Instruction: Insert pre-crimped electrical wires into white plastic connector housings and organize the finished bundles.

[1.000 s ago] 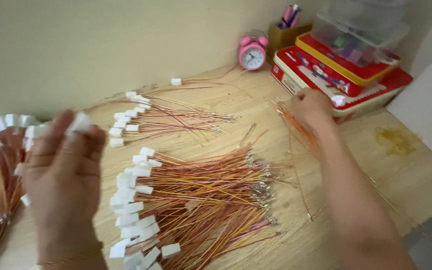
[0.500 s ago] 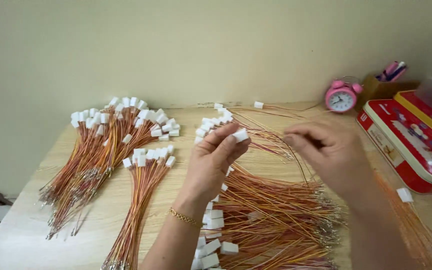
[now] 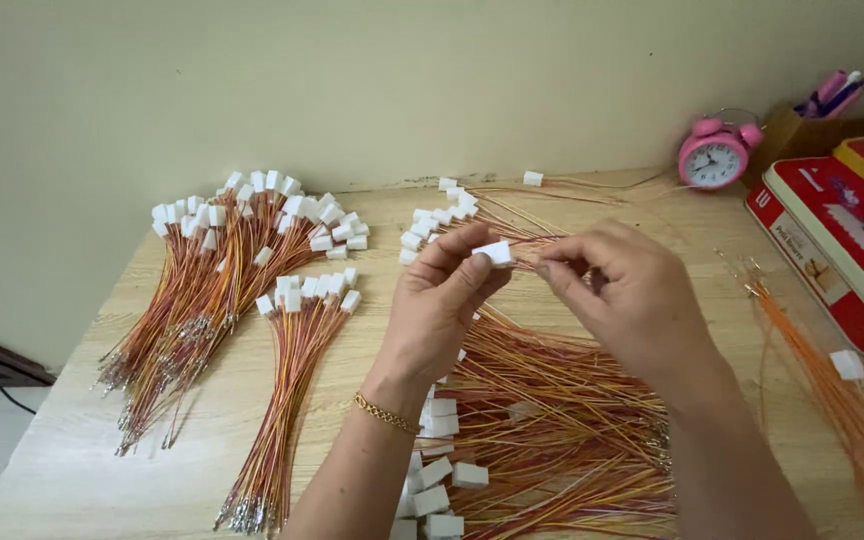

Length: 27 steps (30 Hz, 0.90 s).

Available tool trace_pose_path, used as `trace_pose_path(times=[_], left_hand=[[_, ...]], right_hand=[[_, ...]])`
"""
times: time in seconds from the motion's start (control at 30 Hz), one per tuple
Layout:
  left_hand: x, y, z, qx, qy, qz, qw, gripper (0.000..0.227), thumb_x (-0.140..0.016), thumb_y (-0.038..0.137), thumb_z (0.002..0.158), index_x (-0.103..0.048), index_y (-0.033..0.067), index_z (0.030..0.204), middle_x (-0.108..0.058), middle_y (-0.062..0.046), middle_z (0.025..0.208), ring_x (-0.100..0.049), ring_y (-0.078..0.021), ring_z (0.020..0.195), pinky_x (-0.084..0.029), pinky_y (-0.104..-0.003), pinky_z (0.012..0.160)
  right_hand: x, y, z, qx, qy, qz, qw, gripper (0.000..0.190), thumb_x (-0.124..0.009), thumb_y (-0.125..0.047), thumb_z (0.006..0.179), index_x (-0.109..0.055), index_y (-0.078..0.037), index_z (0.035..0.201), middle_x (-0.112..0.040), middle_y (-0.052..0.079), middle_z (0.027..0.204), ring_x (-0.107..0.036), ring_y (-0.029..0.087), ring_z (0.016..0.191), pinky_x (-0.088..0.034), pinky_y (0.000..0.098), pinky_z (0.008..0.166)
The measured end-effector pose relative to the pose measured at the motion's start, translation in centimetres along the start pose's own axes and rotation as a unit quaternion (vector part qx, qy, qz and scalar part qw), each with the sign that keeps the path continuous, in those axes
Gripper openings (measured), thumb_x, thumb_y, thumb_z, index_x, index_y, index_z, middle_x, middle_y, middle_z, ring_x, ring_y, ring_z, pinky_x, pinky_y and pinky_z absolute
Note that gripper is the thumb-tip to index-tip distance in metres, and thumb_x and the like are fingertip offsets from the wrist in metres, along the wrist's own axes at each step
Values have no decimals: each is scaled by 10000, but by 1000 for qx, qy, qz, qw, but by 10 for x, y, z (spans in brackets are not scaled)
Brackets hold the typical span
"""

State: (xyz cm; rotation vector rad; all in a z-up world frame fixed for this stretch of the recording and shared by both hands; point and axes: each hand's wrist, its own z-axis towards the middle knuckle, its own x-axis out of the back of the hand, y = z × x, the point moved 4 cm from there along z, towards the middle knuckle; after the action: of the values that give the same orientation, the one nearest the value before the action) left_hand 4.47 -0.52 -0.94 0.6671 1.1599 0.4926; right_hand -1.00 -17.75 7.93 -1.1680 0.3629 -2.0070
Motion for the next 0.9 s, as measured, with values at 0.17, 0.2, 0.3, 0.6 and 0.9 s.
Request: trace_pose_path(times=[0.17, 0.2, 0.3, 0.6, 0.9], left_hand=[[-3, 4, -2, 38, 58, 31, 997, 311, -642, -38, 930, -656, -48, 1241, -692, -184, 1168, -699, -272, 1044, -588, -374, 1022], [-3, 4, -2, 53, 69, 43, 995, 301, -647, -35, 924, -668, -39, 1224, -697, -182, 1158, -702, -273, 1056, -590, -368, 1025], [-4, 2, -3, 54, 45, 37, 997, 302, -640, -31, 936, -655, -70, 1235, -698, -198, 1127, -702, -275, 1052, -589, -359, 1019], [-4, 2, -2, 67, 49, 25, 996, 286, -619, 3, 964, -644, -61, 1242, -706, -224, 1143, -710, -279, 1017, -611, -352, 963], [-4, -1, -3, 65, 14, -2, 998, 276, -605, 10, 990, -630, -52, 1258, -716, -194, 1074, -732, -268, 988, -622, -373, 959]], right_hand=[[15, -3, -4, 40, 39, -10, 998, 101, -743, 11, 845, -744, 7, 946, -651, 42, 787, -431, 93, 541, -326, 230, 443], [16, -3, -4, 27, 37, 0, 999, 106, -737, 22, 840, -738, 5, 945, -649, 42, 799, -441, 88, 544, -331, 229, 444], [14, -6, -5, 67, 52, -7, 996, 95, -766, 14, 827, -736, -18, 911, -645, 21, 790, -484, 99, 606, -374, 237, 490], [11, -2, -5, 76, 37, -61, 995, 94, -776, -3, 827, -709, -41, 881, -682, 33, 802, -525, 93, 558, -389, 236, 442], [11, -7, -5, 119, 53, -89, 987, 94, -786, -18, 838, -713, -53, 885, -693, 34, 827, -560, 101, 596, -421, 237, 470]])
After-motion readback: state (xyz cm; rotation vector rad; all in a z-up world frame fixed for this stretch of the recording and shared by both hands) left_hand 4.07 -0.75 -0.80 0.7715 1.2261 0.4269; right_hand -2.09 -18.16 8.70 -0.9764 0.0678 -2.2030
